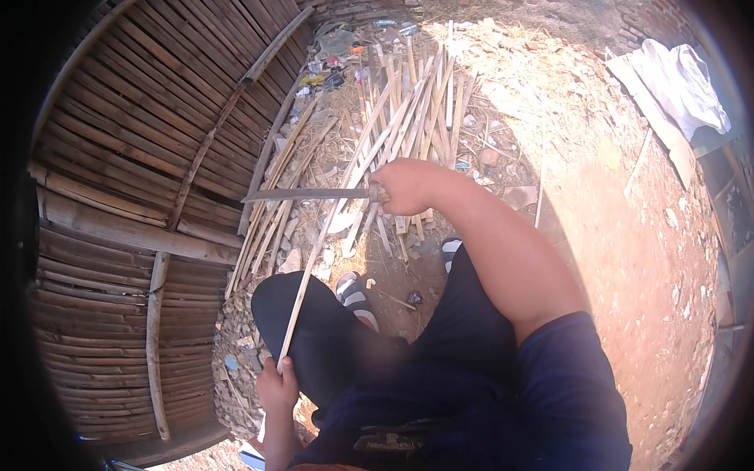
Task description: The person is using a long knife to shave the surface of a thin bamboo strip while sitting on the ground next to a pile of bamboo slats.
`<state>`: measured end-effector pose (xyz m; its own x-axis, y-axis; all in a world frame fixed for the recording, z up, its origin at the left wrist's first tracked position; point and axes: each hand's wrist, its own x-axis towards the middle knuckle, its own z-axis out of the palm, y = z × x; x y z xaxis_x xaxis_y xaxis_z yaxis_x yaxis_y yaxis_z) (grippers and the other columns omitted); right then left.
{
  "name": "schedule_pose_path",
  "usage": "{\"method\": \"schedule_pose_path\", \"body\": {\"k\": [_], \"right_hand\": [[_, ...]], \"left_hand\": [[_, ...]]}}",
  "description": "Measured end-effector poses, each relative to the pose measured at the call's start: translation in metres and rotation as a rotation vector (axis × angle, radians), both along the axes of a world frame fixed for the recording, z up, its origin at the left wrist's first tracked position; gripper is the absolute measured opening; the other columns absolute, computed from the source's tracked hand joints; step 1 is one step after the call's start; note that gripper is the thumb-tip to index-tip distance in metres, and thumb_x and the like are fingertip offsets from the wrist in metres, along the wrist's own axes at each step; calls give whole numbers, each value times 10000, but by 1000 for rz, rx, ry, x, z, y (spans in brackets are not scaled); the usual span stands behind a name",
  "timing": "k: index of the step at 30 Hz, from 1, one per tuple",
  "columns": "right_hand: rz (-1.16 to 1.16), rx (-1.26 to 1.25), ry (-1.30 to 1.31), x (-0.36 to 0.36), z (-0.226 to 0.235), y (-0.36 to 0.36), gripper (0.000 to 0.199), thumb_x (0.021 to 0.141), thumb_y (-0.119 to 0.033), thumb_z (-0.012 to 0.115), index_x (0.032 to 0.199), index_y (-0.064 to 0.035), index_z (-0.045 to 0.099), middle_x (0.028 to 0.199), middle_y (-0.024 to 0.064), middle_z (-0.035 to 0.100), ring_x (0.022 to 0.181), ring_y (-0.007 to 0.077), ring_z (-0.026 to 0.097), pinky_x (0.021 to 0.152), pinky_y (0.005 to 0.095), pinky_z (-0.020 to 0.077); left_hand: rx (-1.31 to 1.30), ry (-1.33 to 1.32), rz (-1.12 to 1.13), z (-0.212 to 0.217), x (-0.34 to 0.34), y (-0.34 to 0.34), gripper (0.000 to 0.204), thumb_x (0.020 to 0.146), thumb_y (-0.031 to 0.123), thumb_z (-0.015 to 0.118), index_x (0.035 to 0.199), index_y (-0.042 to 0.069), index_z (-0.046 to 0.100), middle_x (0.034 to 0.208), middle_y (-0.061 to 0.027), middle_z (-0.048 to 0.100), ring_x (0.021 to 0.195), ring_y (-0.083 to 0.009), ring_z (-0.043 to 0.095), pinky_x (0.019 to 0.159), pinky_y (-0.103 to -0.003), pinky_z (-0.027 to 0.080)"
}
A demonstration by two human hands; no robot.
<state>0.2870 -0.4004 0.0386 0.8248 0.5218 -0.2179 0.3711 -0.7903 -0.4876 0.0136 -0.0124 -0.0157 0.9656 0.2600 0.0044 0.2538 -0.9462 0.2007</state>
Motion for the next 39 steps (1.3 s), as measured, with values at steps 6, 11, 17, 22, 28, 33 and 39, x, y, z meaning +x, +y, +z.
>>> {"method": "schedule_pose_path", "body": {"k": [6,11,17,22,28,33,39], "right_hand": [[313,32,-63,-34,1,34,350,803,-286,756,1078,-80,684,930,192,705,945,383,680,820,478,524],[-112,166,-110,29,-29,-25,418,787,-315,782,1094,-47,688,919,197,704,937,373,681,820,455,524],[81,14,-42,-6,-16,9,425,793,-286,761,1139,-53,675,1032,197,705,1021,386,666,889,462,520],[342,-112,-4,-42,13,45,506,803,-291,749,1235,-44,656,1102,189,705,1070,374,662,923,454,525],[-156,96,55,25,-16,-21,554,779,-303,776,1231,-8,653,1119,223,695,1091,377,653,944,429,515],[-20,26,33,6,-5,3,515,778,-300,780,1207,-37,672,1134,214,696,1102,391,644,951,449,510],[338,-17,-24,-40,-1,46,399,778,-280,769,1096,-55,687,956,201,709,943,401,671,823,470,525]], "left_hand": [[1,-46,5,-6,-8,5,645,967,620,490,790,2,541,610,-262,593,644,-505,633,574,-574,471],[-5,-34,7,-3,-3,5,639,965,615,499,796,1,547,632,-268,608,653,-499,641,574,-569,476],[50,6,18,3,-3,1,623,964,607,511,797,8,553,632,-267,611,648,-492,645,576,-564,483],[48,-35,9,-3,-7,2,623,967,606,507,793,9,550,615,-257,602,634,-489,642,572,-563,481],[-1,-11,19,1,-5,2,634,966,612,506,794,4,549,617,-258,601,641,-488,642,580,-564,480],[-2,16,11,3,-6,6,628,969,601,505,802,-2,553,633,-264,609,651,-490,643,590,-561,482],[-46,-16,-3,-4,-5,9,619,971,592,506,811,-3,557,650,-272,614,677,-502,643,608,-571,479]]}}
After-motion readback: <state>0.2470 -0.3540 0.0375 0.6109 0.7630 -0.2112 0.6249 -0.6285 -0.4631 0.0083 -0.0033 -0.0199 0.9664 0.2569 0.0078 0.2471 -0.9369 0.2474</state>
